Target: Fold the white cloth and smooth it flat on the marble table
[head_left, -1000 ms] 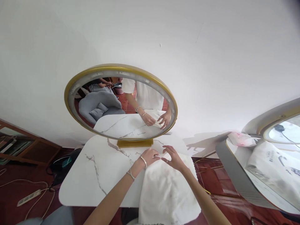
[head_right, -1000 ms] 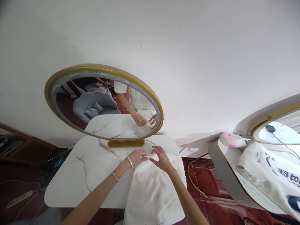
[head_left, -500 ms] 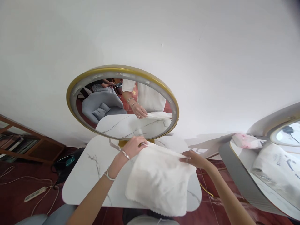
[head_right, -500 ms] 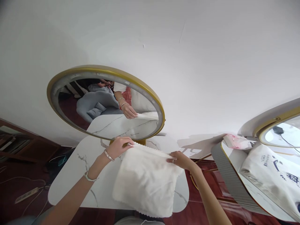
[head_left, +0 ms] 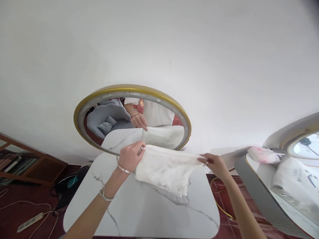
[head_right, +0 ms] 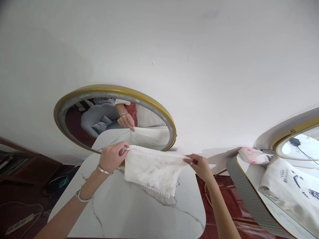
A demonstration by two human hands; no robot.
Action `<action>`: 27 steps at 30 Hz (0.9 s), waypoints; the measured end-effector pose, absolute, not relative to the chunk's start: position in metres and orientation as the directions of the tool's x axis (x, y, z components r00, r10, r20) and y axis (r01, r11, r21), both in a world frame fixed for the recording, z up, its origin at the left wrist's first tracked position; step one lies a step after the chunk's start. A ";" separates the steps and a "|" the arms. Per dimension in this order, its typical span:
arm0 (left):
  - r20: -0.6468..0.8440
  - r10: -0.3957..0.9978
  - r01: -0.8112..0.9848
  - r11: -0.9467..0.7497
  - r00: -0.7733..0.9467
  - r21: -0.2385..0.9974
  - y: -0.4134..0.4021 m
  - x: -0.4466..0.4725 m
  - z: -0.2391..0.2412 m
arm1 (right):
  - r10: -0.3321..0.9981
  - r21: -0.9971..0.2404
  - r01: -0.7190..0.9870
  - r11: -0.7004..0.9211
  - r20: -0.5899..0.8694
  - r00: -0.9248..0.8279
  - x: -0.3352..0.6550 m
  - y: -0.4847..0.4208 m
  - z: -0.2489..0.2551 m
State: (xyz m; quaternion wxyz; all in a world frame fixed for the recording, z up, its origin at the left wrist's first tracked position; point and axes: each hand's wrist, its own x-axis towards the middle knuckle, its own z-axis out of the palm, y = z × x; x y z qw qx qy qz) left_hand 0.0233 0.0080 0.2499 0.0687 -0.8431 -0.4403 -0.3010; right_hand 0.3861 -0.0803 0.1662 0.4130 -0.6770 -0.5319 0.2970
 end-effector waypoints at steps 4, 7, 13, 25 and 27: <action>0.800 0.561 0.775 -0.596 0.216 0.209 0.022 0.049 0.267 | 0.739 -0.999 0.033 0.018 0.036 0.672 0.344 -0.052 0.167; 0.933 0.335 0.720 -0.680 0.134 0.141 0.035 0.072 0.274 | 0.569 -0.953 -0.107 0.283 0.078 0.819 0.310 -0.024 0.174; 0.910 0.170 0.684 -0.713 0.379 -0.151 0.053 0.104 0.256 | 0.466 -0.880 0.175 0.442 0.391 0.794 0.258 0.003 0.183; 0.887 -0.118 0.531 -0.763 0.447 -0.368 0.075 0.119 0.268 | 0.102 -0.850 0.453 0.269 0.493 0.864 0.242 0.031 0.188; 0.893 -0.124 0.528 -0.768 0.433 -0.362 0.074 0.122 0.274 | 0.073 -0.854 0.424 0.300 0.464 0.883 0.239 0.032 0.200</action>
